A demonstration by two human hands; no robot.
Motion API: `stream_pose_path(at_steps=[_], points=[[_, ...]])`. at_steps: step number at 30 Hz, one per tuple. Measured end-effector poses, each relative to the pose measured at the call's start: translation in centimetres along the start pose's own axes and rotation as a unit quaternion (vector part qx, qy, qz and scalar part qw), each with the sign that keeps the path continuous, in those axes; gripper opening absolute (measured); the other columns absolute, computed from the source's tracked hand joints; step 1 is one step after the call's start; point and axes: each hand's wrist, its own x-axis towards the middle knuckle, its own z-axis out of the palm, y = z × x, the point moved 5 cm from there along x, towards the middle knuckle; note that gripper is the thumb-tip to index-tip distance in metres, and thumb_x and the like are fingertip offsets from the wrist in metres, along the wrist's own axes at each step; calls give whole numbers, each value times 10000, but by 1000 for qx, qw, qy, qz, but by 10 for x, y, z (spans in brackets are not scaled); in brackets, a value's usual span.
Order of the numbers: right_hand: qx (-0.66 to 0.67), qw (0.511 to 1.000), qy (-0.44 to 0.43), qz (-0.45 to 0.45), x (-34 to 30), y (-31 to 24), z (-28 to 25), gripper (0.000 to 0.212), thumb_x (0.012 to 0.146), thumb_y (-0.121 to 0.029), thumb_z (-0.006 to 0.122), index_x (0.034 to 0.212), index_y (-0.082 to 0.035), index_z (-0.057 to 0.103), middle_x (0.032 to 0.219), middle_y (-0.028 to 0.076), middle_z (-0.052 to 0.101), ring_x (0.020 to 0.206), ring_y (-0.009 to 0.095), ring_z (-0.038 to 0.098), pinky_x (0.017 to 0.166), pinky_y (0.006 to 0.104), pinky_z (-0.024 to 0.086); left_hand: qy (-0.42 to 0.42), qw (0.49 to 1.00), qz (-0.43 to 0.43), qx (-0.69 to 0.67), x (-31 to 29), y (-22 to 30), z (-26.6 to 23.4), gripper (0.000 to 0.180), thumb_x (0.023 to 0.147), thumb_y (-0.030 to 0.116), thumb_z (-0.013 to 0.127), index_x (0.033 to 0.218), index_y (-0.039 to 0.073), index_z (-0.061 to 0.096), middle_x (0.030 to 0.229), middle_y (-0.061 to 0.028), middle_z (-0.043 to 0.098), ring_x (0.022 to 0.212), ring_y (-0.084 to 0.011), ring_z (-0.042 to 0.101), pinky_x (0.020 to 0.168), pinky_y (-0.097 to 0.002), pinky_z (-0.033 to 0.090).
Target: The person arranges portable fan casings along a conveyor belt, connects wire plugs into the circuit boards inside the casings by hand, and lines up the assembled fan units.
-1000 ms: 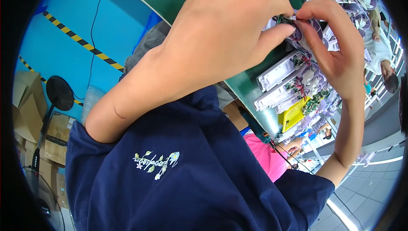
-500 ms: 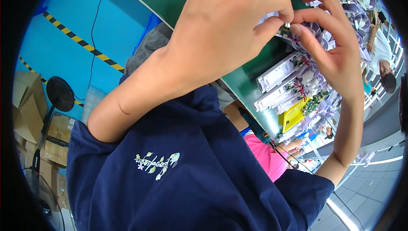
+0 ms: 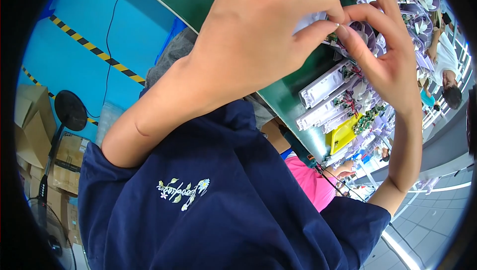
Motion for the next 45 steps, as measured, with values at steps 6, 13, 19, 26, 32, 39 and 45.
stream_pose_path(at_steps=[6,13,19,26,32,39,45], points=[[81,996,23,33,-5,14,10,100,941,-41,700,1037,-13,697,1396,128,568,1254,226,571,1108,350,394,-81,984,-160,-15,21,12,-20,173,793,26,794,944,50,714,1199,-137,674,1053,-307,667,900,-383,488],[86,994,57,41,-7,21,9,61,933,-25,684,978,-5,648,1332,124,576,1227,226,565,1073,341,415,-27,995,8,95,-4,4,-4,262,785,70,796,1030,44,705,1190,-133,663,1082,-314,644,939,-395,470],[-65,997,9,-41,1,2,-6,132,826,14,697,935,-5,624,1245,142,570,1087,270,611,968,351,482,-228,958,-53,167,15,16,-14,448,811,150,771,1223,29,643,1127,-106,658,1169,-299,574,1005,-415,413],[-222,972,-67,-44,14,-23,-8,176,818,46,710,964,-23,642,1004,95,633,933,231,629,835,341,496,-190,954,-230,-34,14,32,-25,561,815,51,752,1334,8,545,1251,-153,602,1244,-322,552,1046,-417,425],[-103,994,-9,-24,9,-14,-12,178,839,61,731,1001,18,672,850,97,641,769,205,628,726,298,495,-21,946,-280,-159,3,39,-30,718,817,-60,739,1464,-28,430,1410,-209,535,1342,-352,532,1091,-408,450],[12,999,20,31,9,-9,-10,122,889,63,714,1006,53,681,880,68,677,800,143,617,765,270,496,208,799,-464,-322,-38,56,-16,829,887,-146,669,1596,-55,249,1591,-263,396,1490,-360,413,1208,-425,363],[55,995,43,74,1,-2,-6,94,936,3,693,1015,53,682,905,53,683,827,123,615,802,255,493,284,649,-506,-491,-34,63,6,763,960,-60,637,1606,7,237,1611,-262,372,1498,-313,396,1228,-438,330]])
